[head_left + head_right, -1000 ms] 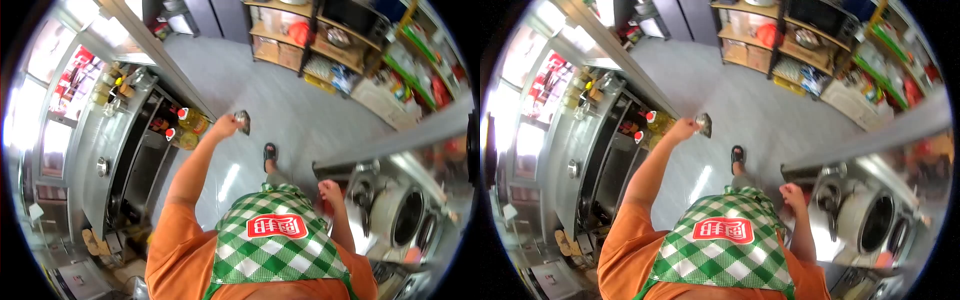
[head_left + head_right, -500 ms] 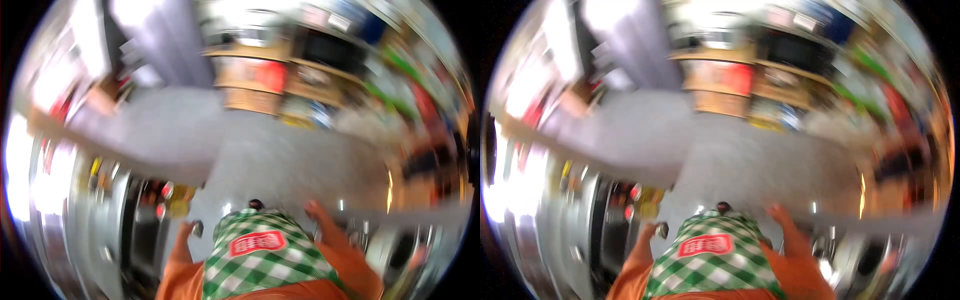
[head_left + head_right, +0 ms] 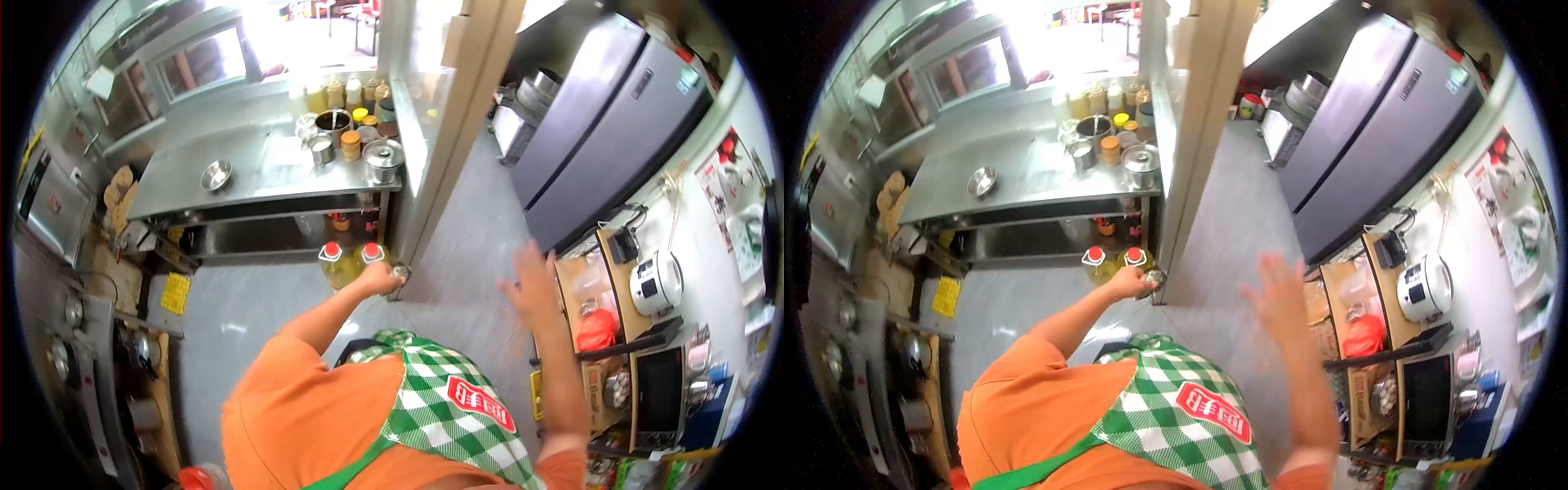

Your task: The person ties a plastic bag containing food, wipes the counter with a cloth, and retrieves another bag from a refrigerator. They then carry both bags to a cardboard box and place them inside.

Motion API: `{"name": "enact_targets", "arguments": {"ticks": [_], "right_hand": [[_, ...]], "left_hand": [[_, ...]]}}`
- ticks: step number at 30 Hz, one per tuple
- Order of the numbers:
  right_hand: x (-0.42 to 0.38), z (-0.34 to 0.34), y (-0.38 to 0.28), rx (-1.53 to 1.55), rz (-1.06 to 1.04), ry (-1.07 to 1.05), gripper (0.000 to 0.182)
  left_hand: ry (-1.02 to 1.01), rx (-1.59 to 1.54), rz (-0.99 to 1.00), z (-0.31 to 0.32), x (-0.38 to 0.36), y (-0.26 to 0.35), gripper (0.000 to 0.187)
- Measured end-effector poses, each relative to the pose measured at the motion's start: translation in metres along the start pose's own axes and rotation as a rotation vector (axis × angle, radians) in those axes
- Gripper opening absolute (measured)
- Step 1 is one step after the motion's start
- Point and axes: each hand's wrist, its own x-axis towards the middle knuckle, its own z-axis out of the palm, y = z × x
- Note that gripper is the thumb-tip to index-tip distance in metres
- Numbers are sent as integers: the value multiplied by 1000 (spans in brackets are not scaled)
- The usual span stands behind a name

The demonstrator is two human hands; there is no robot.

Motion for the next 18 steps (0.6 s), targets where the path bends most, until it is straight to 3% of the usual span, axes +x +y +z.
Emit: {"name": "enact_targets", "arguments": {"ticks": [2, 5, 7, 9, 11, 13, 14, 16, 18], "right_hand": [[104, -87, -43, -206, -329, 249, 73], [213, -163, -105, -315, -710, 467, 71], [275, -173, -123, -457, -786, 539, 68], [324, -170, -119, -599, -751, 520, 67], [342, -188, -132, -759, -315, 52, 69], [355, -165, -103, -850, -480, 253, 73], [356, -161, -96, -851, -532, 323, 73], [355, -160, -97, -800, -515, 144, 66], [345, -160, -92, -780, -508, 175, 53]], "left_hand": [[50, 28, -4, -1, 12, 0, 57], [39, 30, -59, -7, 18, -16, 59], [-18, -73, -158, -3, 21, -32, 59], [-42, -84, -213, 0, 21, -42, 60], [-45, -52, -179, 15, 27, -62, 59], [-80, -24, -180, 17, 32, -65, 55], [-177, -97, -312, 11, 33, -56, 58], [-152, -47, -252, 30, 49, -67, 59], [-188, -22, -198, 46, 64, -59, 62]]}}
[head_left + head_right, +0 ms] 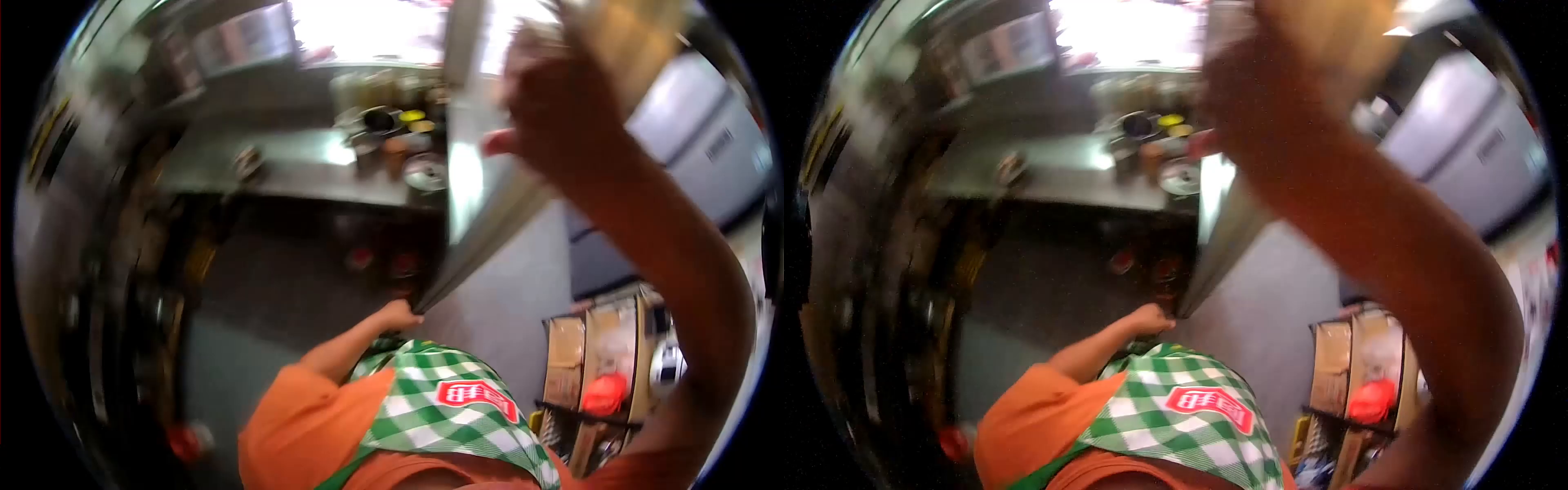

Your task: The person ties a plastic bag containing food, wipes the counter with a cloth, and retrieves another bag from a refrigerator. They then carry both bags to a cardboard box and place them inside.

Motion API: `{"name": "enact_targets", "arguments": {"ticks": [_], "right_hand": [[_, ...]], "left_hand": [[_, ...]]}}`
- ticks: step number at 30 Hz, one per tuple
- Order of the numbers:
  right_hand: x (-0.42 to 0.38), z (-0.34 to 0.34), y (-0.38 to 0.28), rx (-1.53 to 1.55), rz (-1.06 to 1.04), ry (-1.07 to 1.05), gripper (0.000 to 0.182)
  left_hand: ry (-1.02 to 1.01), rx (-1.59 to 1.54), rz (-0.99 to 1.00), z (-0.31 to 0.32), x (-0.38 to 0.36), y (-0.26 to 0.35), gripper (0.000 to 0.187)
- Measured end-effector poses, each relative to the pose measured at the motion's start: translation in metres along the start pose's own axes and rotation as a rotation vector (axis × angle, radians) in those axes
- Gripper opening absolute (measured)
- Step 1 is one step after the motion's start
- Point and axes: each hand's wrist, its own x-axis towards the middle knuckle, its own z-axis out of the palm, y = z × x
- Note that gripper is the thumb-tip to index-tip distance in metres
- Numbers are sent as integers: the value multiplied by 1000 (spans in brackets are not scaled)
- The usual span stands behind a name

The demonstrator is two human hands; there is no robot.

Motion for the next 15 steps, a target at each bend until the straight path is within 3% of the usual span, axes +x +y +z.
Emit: {"name": "enact_targets", "arguments": {"ticks": [2, 4, 5, 6, 7, 9, 11, 12, 13, 14, 15], "right_hand": [[-7, 19, 2, -103, 30, 228, 41], [-6, 38, 7, -169, 84, 359, 35], [-16, 55, 15, -159, 93, 557, 34], [-26, 72, 23, -142, 98, 756, 34], [-44, 82, 30, 10, 36, 879, 33], [-82, 108, 41, 273, -83, 1101, 31], [-135, 156, 55, 475, -95, 1113, 27], [-161, 187, 64, 601, -81, 1065, 26], [-188, 225, 71, 727, -51, 1015, 25], [-214, 266, 78, 910, 15, 809, 25], [-241, 313, 84, 1146, 95, 542, 32]], "left_hand": [[-44, 106, 110, 11, 25, 17, 64], [-83, -71, 89, 30, 40, 46, 59], [-90, -174, 97, 39, 54, 59, 57], [-173, -66, 94, 39, 69, 84, 55], [-242, 30, 78, 42, 85, 106, 54], [-225, -48, 236, 56, 126, 138, 55], [-277, 39, 176, 69, 166, 183, 50], [-182, -202, 387, 81, 184, 211, 49], [-155, -266, 446, 83, 190, 244, 48], [-130, -327, 507, 85, 195, 279, 47], [-165, -201, 361, 83, 213, 300, 38]]}}
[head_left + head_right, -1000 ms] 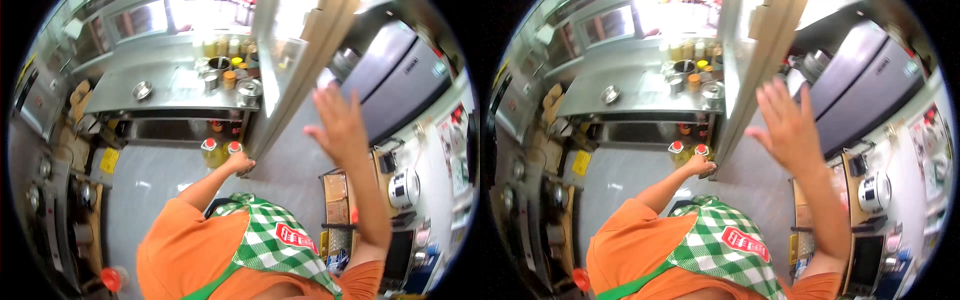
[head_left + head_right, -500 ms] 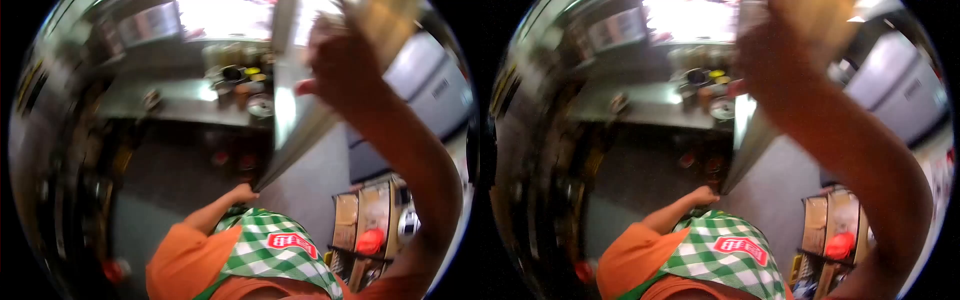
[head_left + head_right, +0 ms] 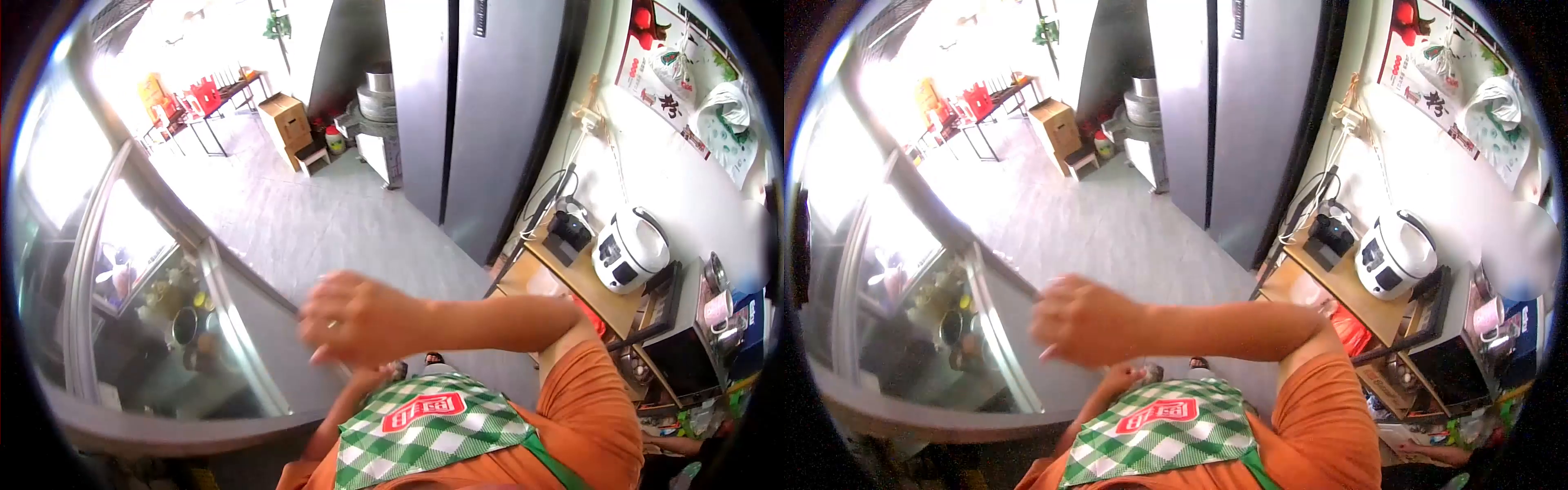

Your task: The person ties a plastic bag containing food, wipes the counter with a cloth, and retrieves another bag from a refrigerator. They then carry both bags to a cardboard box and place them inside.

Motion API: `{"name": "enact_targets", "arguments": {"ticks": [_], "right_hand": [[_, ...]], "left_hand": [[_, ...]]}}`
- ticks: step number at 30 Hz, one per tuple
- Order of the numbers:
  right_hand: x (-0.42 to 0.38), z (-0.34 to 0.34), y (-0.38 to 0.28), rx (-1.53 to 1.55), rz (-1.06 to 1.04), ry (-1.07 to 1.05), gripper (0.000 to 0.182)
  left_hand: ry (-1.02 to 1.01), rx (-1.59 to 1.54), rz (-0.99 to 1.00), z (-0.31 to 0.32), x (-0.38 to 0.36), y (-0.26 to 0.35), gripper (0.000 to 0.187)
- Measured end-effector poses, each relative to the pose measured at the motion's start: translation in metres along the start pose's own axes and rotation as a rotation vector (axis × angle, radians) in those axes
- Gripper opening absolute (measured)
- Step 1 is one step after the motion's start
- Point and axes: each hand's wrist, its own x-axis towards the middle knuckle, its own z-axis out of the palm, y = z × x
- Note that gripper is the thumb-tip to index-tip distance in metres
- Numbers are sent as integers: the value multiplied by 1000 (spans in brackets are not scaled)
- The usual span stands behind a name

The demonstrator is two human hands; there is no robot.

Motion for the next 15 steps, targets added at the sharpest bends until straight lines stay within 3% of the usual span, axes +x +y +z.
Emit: {"name": "enact_targets", "arguments": {"ticks": [1, 2, 4, 6, 7, 8, 12, 15], "right_hand": [[-43, 2, 35, -6, 234, -148, 31], [-93, 8, 72, 105, 513, -189, 35], [-178, 28, 128, 235, 731, -200, 38], [-215, 38, 156, 385, 874, -253, 38], [-229, 37, 167, 454, 951, -274, 38], [-237, 36, 179, 499, 978, -226, 38], [-254, 44, 239, 688, 1036, 65, 36], [-268, 34, 288, 949, 1168, 258, 29]], "left_hand": [[-56, 113, -154, -1, 25, 11, 30], [-83, 232, -92, -5, 43, 48, 32], [-55, 239, 25, -7, 78, 94, 32], [19, 308, 131, -11, 114, 147, 31], [-61, 299, 116, -17, 133, 175, 26], [-76, 297, 174, -23, 142, 217, 20], [-143, 385, 418, -42, 230, 266, 9], [-210, 494, 356, -47, 296, 305, 11]]}}
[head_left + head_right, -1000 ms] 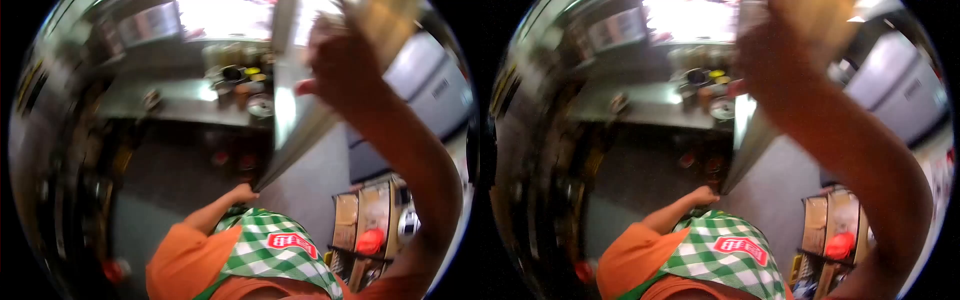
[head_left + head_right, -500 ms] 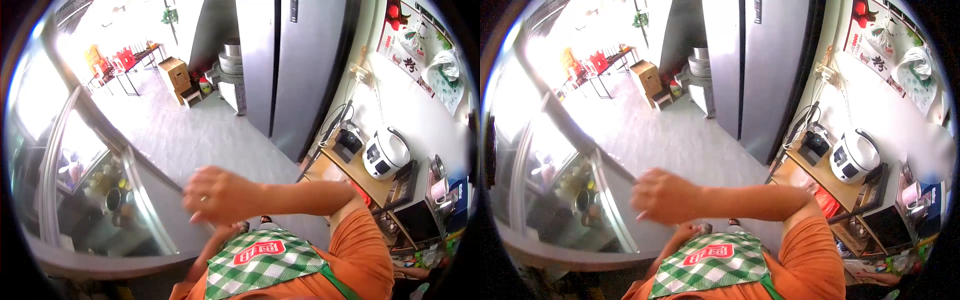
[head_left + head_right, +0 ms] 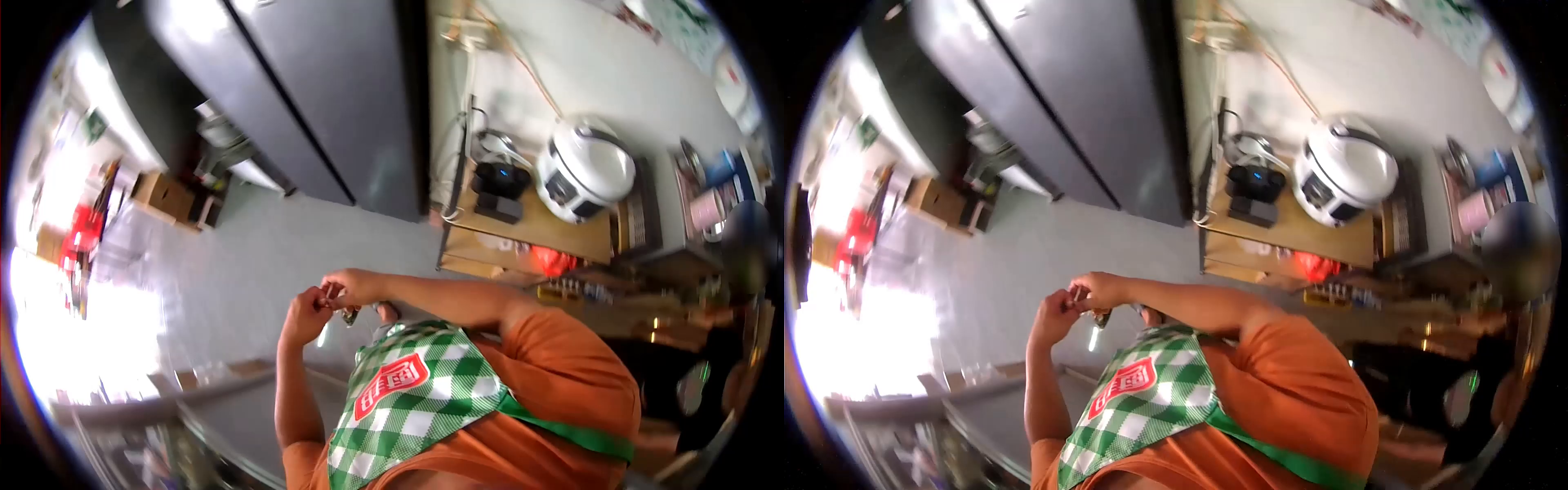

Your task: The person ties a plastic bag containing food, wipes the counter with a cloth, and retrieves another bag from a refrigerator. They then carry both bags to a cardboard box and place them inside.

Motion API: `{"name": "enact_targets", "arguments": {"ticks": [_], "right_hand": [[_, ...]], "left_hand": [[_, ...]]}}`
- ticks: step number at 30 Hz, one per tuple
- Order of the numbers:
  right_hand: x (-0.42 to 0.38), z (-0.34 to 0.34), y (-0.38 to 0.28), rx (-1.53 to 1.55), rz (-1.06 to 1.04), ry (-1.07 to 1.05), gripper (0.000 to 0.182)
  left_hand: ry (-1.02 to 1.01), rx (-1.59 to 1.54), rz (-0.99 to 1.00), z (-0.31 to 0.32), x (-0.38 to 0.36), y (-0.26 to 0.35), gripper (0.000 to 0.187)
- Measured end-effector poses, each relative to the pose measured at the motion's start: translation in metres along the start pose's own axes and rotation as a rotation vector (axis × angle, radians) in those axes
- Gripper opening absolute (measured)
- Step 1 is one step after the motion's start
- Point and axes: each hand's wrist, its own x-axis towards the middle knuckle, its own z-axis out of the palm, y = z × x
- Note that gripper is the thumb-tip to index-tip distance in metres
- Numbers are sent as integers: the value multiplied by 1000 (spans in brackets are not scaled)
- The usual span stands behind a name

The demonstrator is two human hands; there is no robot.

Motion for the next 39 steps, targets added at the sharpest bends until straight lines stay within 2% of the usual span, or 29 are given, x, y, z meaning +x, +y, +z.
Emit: {"name": "enact_targets", "arguments": {"ticks": [1, 2, 5, 9, 10, 12, 13, 14, 15, 17, 18, 19, 21, 24, 28, 31, 32, 33, 35, 36, 37, 39], "right_hand": [[8, -12, -3, 94, 58, 1, 29], [19, -25, -4, 57, 162, 26, 23], [56, -64, 9, 16, 291, -36, 18], [89, -100, 6, 60, 335, 125, 20], [95, -106, 6, 163, 285, 189, 24], [109, -124, 3, 140, 296, 288, 30], [115, -134, 2, 127, 301, 337, 33], [122, -141, 7, 82, 284, 417, 33], [128, -146, 19, 36, 270, 495, 35], [142, -162, 35, -76, 243, 648, 41], [148, -169, 34, 53, 320, 666, 37], [151, -178, 25, 10, 343, 662, 38], [156, -197, 2, -78, 391, 645, 44], [172, -217, 8, -227, 368, 710, 44], [189, -247, 26, -159, 328, 732, 45], [214, -261, 48, -188, 334, 718, 44], [220, -268, 50, -242, 349, 680, 42], [219, -272, 50, -199, 271, 707, 47], [224, -291, 57, -270, 275, 674, 36], [230, -290, 57, -219, 301, 687, 43], [229, -288, 50, -203, 227, 784, 42], [242, -294, 54, -115, 400, 789, 42]], "left_hand": [[-22, 31, 20, -7, 22, 1, 12], [-47, 28, 70, -10, 45, -2, 15], [-200, 127, 179, -23, 112, -8, 14], [-412, 93, 318, -44, 199, -39, 15], [-468, 40, 298, -52, 221, -39, 18], [-579, -52, 247, -72, 264, -38, 25], [-473, 102, 338, -90, 291, -41, 39], [-306, 292, 411, -112, 321, -42, 43], [-200, 447, 397, -141, 349, -27, 42], [118, 567, 584, -191, 407, -1, 41], [151, 623, 549, -211, 430, 17, 43], [220, 759, 754, -227, 459, 23, 44], [346, 994, 919, -246, 517, 13, 47], [244, 1169, 729, -254, 556, 6, 50], [157, 1280, 517, -256, 581, -2, 50], [270, 1104, 864, -269, 590, -23, 47], [406, 1124, 988, -266, 597, -32, 43], [303, 1045, 799, -253, 580, 0, 43], [291, 1057, 965, -238, 588, 35, 44], [289, 1118, 908, -234, 594, 29, 40], [306, 1108, 878, -231, 598, 33, 32], [122, 1301, 692, -223, 624, 35, 25]]}}
